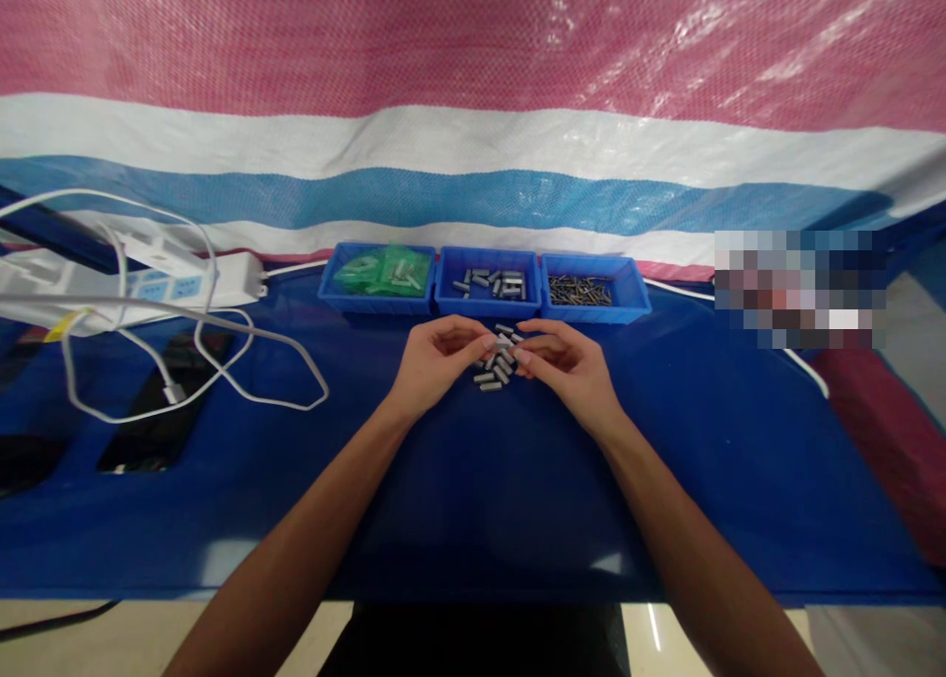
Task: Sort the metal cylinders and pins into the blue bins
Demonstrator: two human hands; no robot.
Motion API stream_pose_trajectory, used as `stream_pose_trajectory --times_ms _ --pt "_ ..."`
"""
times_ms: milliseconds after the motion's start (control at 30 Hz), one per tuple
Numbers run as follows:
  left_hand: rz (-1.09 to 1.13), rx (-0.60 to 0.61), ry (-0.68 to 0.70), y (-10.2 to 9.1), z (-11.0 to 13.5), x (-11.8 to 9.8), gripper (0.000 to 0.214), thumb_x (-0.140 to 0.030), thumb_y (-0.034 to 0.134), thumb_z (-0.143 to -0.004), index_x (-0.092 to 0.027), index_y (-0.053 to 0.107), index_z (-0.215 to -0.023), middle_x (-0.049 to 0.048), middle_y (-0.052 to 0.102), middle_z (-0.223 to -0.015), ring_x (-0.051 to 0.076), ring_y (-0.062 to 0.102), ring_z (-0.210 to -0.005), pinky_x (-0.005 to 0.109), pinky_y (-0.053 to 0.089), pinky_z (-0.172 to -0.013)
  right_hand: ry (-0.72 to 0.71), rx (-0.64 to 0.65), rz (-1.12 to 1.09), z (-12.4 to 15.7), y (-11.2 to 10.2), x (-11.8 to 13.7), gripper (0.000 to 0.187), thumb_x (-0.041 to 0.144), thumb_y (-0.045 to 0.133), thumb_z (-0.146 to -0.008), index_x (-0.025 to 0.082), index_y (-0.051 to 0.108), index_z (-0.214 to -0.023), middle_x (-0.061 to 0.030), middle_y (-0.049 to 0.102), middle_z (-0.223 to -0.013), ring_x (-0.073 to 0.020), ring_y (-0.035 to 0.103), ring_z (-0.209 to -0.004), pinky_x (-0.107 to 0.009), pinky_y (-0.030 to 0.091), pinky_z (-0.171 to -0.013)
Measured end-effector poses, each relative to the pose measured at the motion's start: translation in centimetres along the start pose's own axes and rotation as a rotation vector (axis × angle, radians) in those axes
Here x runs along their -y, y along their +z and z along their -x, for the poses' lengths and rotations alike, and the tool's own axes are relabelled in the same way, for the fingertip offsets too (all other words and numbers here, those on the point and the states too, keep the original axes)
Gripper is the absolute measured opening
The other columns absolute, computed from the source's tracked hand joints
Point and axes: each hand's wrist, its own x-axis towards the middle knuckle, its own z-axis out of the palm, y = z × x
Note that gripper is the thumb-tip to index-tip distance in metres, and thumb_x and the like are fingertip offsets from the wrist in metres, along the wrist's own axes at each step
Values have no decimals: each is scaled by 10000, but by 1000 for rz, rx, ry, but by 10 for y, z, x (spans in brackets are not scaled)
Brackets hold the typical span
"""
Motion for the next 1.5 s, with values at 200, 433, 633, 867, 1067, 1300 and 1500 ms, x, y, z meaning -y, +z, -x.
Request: stream_pose_trajectory --times_ms 200,433,633,867,1067,1300,1500 --pt "78 91 37 3 3 0 263 -295 942 -737 -142 774 -870 83 821 -965 200 791 -885 321 646 -885 4 45 -7 1 0 0 314 390 892 -801 234 790 -1053 -24 808 -833 -167 752 -706 -282 600 -643" --pt "-250 99 217 -9 2 -5 162 -303 809 -882 -156 772 -940 83 802 -958 198 773 -882 307 618 -850 -31 -21 55 -7 4 -2 278 426 874 -809 213 804 -973 -23 780 -768 -161 710 -649 -300 602 -625" --pt "-838 269 413 -49 -7 -13 137 -302 722 -935 -214 811 -992 80 783 -1022 219 727 -955 340 564 -917 -157 -152 146 -24 -1 0 252 404 848 -833 235 791 -1011 -6 737 -815 -143 684 -637 -291 596 -604" --pt "-897 398 397 -52 -11 -3 145 -311 744 -929 -233 813 -1030 82 755 -1057 242 700 -1021 365 539 -967 -214 -180 278 -44 -9 12 288 438 816 -853 242 794 -1063 -53 775 -959 -165 706 -654 -299 578 -554" --pt "-849 332 336 -57 -12 -8 181 -366 701 -970 -213 791 -1007 55 772 -949 196 697 -867 299 531 -838 -257 -194 195 -29 -5 2 198 399 755 -912 234 782 -1019 -43 789 -896 -146 683 -636 -309 581 -606" --pt "-388 113 187 -30 -5 -5 291 -431 826 -870 -173 790 -999 85 802 -977 211 747 -877 307 576 -816 -253 -227 202 -14 -6 -4 187 391 733 -920 231 770 -1009 -22 756 -789 -143 630 -577 -317 554 -573" --pt "-103 3 84 -4 -2 -2 339 -448 891 -798 -154 796 -937 83 810 -916 195 753 -831 319 601 -848 -202 -110 155 -11 -3 -4 202 379 757 -906 254 767 -1065 -24 775 -857 -167 687 -658 -340 594 -638"
